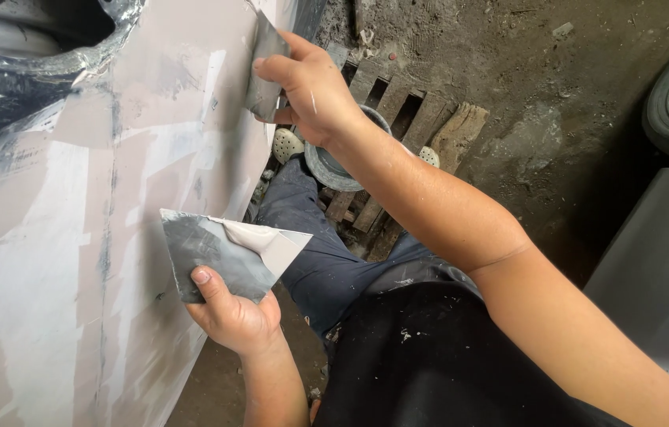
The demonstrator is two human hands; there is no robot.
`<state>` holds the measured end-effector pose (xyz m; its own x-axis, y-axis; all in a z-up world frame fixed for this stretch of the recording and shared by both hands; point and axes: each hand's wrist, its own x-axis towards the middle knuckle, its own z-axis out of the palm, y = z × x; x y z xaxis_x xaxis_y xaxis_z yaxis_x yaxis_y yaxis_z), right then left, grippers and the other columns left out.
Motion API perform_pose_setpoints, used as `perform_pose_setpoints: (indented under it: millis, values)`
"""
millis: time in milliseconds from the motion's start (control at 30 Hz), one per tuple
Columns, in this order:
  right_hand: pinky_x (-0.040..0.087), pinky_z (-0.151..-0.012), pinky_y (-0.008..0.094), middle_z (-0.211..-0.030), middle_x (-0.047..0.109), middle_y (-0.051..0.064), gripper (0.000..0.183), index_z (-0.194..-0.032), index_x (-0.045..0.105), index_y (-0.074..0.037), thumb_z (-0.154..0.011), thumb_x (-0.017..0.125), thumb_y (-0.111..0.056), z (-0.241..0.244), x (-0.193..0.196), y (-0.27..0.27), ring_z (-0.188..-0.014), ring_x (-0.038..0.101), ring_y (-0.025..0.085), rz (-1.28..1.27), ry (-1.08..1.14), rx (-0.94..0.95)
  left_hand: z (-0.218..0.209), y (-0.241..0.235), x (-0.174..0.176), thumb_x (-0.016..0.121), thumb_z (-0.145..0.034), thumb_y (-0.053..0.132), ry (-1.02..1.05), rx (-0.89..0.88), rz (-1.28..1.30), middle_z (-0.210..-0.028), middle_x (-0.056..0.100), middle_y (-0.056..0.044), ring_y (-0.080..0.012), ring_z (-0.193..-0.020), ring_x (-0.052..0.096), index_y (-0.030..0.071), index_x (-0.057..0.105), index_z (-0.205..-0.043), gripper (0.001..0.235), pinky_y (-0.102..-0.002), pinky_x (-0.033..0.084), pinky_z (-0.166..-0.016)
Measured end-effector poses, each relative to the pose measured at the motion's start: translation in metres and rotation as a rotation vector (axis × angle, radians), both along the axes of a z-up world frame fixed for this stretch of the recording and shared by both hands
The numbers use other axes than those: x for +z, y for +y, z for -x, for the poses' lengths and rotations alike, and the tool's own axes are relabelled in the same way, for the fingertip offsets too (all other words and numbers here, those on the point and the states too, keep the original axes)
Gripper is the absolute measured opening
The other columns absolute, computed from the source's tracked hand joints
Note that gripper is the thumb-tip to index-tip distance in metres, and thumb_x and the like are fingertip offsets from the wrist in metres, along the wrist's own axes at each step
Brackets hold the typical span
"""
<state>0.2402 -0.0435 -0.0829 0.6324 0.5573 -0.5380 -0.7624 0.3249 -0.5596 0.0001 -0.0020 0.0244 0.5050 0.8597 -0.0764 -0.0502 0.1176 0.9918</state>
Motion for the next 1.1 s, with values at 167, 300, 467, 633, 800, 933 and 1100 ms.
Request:
perform_pose_setpoints:
  millis: [167,300,467,633,800,933,1100]
  values:
    - [0.061,-0.077,0.042,-0.119,0.067,0.017,0.067,-0.157,0.043,-0.005,-0.092,0.061,-0.003,0.017,0.039,-0.032,-0.093,0.067,0.020,0.092,-0.324,0.055,-0.005,-0.002,0.004,0.063,-0.110,0.029,-0.015,-0.007,-0.017,-0.142,0.060,-0.015,-0.0261,-0.132,0.060,-0.005,0.054,-0.141,0.047,-0.041,0.049,-0.118]
    - [0.053,-0.104,0.036,-0.143,0.059,0.014,0.062,-0.155,0.048,-0.005,-0.094,0.055,0.004,0.056,0.087,-0.093,-0.123,0.061,0.024,0.004,-0.794,0.212,-0.009,-0.003,0.004,0.063,-0.110,0.031,-0.069,-0.003,0.013,-0.140,0.061,-0.015,-0.0262,-0.129,0.060,-0.006,0.055,-0.141,0.049,-0.041,0.050,-0.115]
    - [0.041,-0.130,0.043,-0.159,0.053,0.017,0.068,-0.152,0.053,-0.006,-0.086,0.049,0.009,0.089,0.122,-0.134,-0.147,0.051,0.034,-0.154,-1.039,0.427,-0.012,-0.008,0.017,0.063,-0.109,0.032,-0.087,0.013,0.075,-0.138,0.061,-0.015,-0.0253,-0.126,0.061,-0.006,0.055,-0.140,0.050,-0.040,0.050,-0.110]
    - [0.041,-0.125,0.047,-0.146,0.060,0.018,0.067,-0.142,0.061,-0.004,-0.078,0.054,0.010,0.087,0.134,-0.155,-0.144,0.054,0.036,0.217,-1.220,0.580,-0.008,-0.007,0.026,0.064,-0.108,0.027,-0.299,-0.041,0.201,-0.131,0.066,-0.012,-0.0246,-0.119,0.067,-0.002,0.059,-0.137,0.042,-0.040,0.056,-0.104]
    - [0.036,-0.124,0.058,-0.146,0.057,0.018,0.054,-0.141,0.058,-0.004,-0.090,0.075,-0.010,0.088,0.180,-0.156,-0.140,0.053,0.038,0.322,-1.577,0.422,-0.010,-0.043,0.028,0.057,-0.113,0.027,0.006,-0.230,-0.459,-0.117,0.072,-0.013,-0.0244,-0.103,0.073,-0.001,0.066,-0.127,0.032,-0.035,0.059,-0.088]
    - [0.042,-0.110,0.056,-0.139,0.063,0.011,0.044,-0.128,0.069,-0.013,-0.086,0.079,-0.019,0.114,0.184,-0.160,-0.137,0.052,0.044,0.419,-1.730,0.462,-0.012,-0.048,0.047,0.053,-0.114,0.024,0.088,-0.256,-0.694,-0.113,0.071,-0.017,-0.0260,-0.101,0.073,-0.006,0.065,-0.126,0.035,-0.034,0.059,-0.084]
    - [0.043,-0.108,0.056,-0.136,0.066,0.009,0.041,-0.124,0.073,-0.014,-0.084,0.077,-0.021,0.120,0.171,-0.168,-0.138,0.052,0.043,0.358,-1.698,0.545,-0.005,-0.046,0.064,0.052,-0.114,0.025,0.045,-0.174,-0.786,-0.109,0.071,-0.013,-0.0237,-0.097,0.073,-0.006,0.065,-0.120,0.034,-0.032,0.059,-0.078]
